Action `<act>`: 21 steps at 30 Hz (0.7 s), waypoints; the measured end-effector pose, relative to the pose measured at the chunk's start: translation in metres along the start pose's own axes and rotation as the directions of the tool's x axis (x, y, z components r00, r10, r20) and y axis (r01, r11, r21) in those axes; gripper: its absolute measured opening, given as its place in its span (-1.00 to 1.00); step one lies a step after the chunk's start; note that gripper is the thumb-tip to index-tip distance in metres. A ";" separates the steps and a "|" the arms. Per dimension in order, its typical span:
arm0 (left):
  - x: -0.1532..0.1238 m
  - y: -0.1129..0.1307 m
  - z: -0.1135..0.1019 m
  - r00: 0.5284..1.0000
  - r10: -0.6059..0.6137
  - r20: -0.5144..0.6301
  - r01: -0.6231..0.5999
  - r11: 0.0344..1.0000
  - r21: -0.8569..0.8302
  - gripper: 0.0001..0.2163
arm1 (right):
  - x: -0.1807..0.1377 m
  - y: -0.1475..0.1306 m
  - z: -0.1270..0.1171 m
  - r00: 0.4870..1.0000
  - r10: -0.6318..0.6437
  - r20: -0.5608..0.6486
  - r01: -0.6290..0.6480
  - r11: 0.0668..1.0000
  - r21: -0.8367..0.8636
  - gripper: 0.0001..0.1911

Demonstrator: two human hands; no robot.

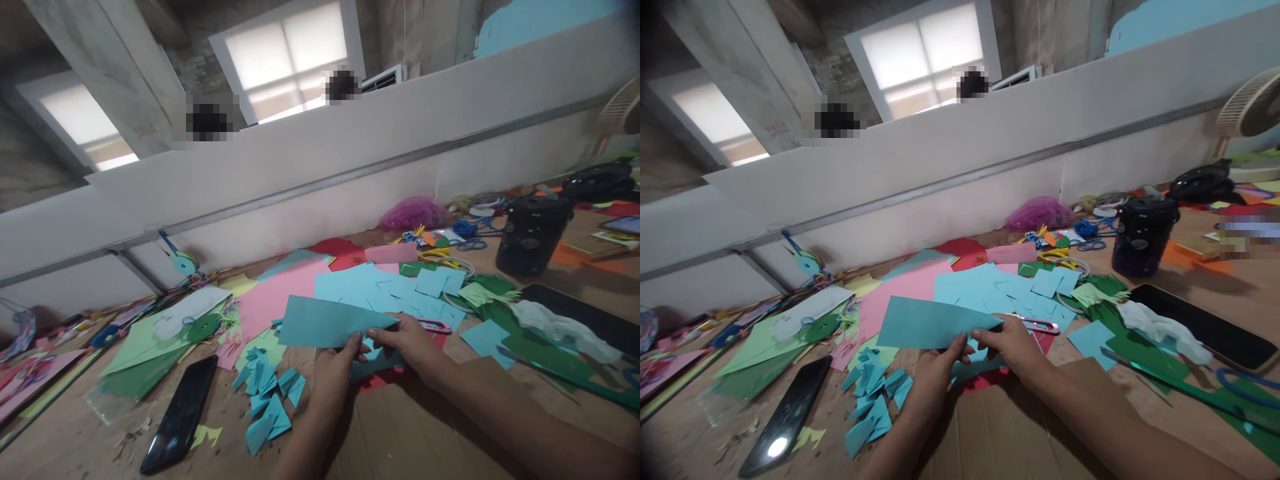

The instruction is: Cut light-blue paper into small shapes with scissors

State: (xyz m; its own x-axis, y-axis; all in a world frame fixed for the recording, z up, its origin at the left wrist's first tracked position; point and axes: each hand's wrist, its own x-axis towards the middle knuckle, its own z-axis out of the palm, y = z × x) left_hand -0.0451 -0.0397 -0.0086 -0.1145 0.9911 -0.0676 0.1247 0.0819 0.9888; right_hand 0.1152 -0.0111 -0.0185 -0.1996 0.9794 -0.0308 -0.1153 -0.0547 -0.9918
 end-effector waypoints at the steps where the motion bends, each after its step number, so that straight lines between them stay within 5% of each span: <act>1: 0.000 0.001 -0.001 1.000 -0.007 -0.017 0.007 1.000 -0.001 -0.60 | 0.001 -0.001 -0.003 1.000 0.004 -0.014 -0.004 1.000 -0.008 -0.62; 15: 0.003 0.009 -0.011 0.995 -0.022 -0.096 0.019 0.999 -0.030 -0.65 | 0.008 -0.014 -0.029 0.963 -0.085 -0.254 0.090 0.996 0.009 -0.60; 17: 0.003 0.008 -0.011 0.998 -0.045 -0.052 0.043 0.998 -0.046 -0.67 | 0.008 -0.015 -0.028 0.972 -0.109 -0.207 0.109 0.994 -0.012 -0.63; 21: 0.002 0.005 -0.005 0.996 -0.072 0.060 0.079 0.989 -0.124 -0.71 | 0.003 -0.014 -0.018 0.996 -0.029 0.088 0.038 0.994 -0.107 -0.63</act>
State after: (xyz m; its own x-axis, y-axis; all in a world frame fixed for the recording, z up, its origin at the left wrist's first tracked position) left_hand -0.0496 -0.0382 -0.0026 -0.0641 0.9872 -0.1462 -0.0076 0.1460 0.9893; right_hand 0.1336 -0.0036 -0.0069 -0.2811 0.9597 0.0089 -0.0181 0.0040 -0.9998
